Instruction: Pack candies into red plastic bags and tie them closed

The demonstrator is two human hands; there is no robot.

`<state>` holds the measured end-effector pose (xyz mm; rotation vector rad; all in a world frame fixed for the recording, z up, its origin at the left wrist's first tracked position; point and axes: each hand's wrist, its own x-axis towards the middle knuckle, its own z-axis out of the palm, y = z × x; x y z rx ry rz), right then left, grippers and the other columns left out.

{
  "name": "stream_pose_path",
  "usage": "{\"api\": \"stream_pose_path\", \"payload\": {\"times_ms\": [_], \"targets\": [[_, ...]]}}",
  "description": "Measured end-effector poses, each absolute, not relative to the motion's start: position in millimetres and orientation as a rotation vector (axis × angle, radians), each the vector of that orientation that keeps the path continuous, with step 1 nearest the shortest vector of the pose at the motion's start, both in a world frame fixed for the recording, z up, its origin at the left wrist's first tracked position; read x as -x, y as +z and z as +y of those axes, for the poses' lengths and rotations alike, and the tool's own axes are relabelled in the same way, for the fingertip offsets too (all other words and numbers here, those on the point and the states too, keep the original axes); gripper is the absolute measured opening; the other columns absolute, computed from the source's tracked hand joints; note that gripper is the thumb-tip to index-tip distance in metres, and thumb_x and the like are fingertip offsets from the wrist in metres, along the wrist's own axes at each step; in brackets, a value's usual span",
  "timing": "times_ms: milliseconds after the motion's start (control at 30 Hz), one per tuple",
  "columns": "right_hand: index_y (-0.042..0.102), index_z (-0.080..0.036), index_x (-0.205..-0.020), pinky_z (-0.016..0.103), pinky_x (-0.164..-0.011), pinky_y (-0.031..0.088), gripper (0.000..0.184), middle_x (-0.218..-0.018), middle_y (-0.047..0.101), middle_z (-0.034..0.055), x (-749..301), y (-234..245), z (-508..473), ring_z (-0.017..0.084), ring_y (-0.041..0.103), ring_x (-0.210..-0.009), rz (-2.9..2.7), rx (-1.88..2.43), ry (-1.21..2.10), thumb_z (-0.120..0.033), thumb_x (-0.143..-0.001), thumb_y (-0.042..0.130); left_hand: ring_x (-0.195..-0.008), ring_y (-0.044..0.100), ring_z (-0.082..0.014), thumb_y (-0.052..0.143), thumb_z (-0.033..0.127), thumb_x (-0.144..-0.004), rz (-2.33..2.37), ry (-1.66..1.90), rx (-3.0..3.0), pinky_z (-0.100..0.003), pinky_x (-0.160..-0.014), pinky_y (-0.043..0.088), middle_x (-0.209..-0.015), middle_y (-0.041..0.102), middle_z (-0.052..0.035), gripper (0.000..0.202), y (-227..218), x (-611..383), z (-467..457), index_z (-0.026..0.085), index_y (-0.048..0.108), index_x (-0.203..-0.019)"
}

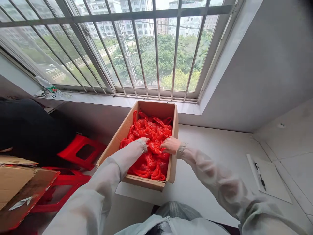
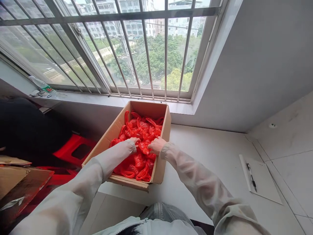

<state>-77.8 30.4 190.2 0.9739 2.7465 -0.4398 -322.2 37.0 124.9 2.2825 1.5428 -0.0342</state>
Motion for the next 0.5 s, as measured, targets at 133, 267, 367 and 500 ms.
{"api": "stream_pose_path", "payload": {"times_ms": [133,267,367,500], "targets": [[0.074,-0.018,-0.103,0.044,-0.114,0.023,0.03,-0.099,0.075,0.0123,64.8,178.7,10.2,0.023,0.061,-0.109,2.833,-0.981,-0.434,-0.028,-0.099,0.046,-0.116,0.057,-0.0227,0.057,0.031,-0.093,1.521,-0.034,-2.276,-0.039,-0.101,0.047,-0.131,0.059,-0.0086,0.037,152.5,335.2,18.6,0.021,0.056,-0.129],[0.073,-0.022,-0.107,0.045,-0.114,0.023,0.028,-0.104,0.074,0.0079,64.6,178.4,-2.7,0.022,0.059,-0.107,2.906,-0.99,-0.482,-0.028,-0.1,0.046,-0.123,0.053,-0.022,0.064,0.031,-0.086,1.397,-0.078,-2.324,-0.031,-0.107,0.04,-0.138,0.057,-0.0057,0.048,183.9,326.0,-4.7,0.023,0.056,-0.132],[0.071,-0.024,-0.109,0.036,-0.108,0.034,0.026,-0.114,0.072,0.0048,56.2,184.4,-16.1,0.019,0.057,-0.111,3.064,-1.057,-0.651,-0.026,-0.099,0.047,-0.113,0.059,-0.0201,0.055,0.032,-0.09,1.225,-0.1,-2.396,-0.03,-0.103,0.043,-0.129,0.063,-0.0032,0.036,206.4,293.9,-8.6,0.024,0.063,-0.124],[0.07,-0.022,-0.108,0.031,-0.104,0.039,0.026,-0.114,0.072,0.0051,13.4,183.1,-40.6,0.016,0.057,-0.112,3.089,-1.602,-0.892,-0.022,-0.1,0.045,-0.116,0.058,-0.0244,0.047,0.042,-0.093,1.0,-0.056,-2.526,-0.036,-0.104,0.043,-0.126,0.064,-0.0056,0.04,226.4,228.1,-15.0,0.026,0.062,-0.126]]}}
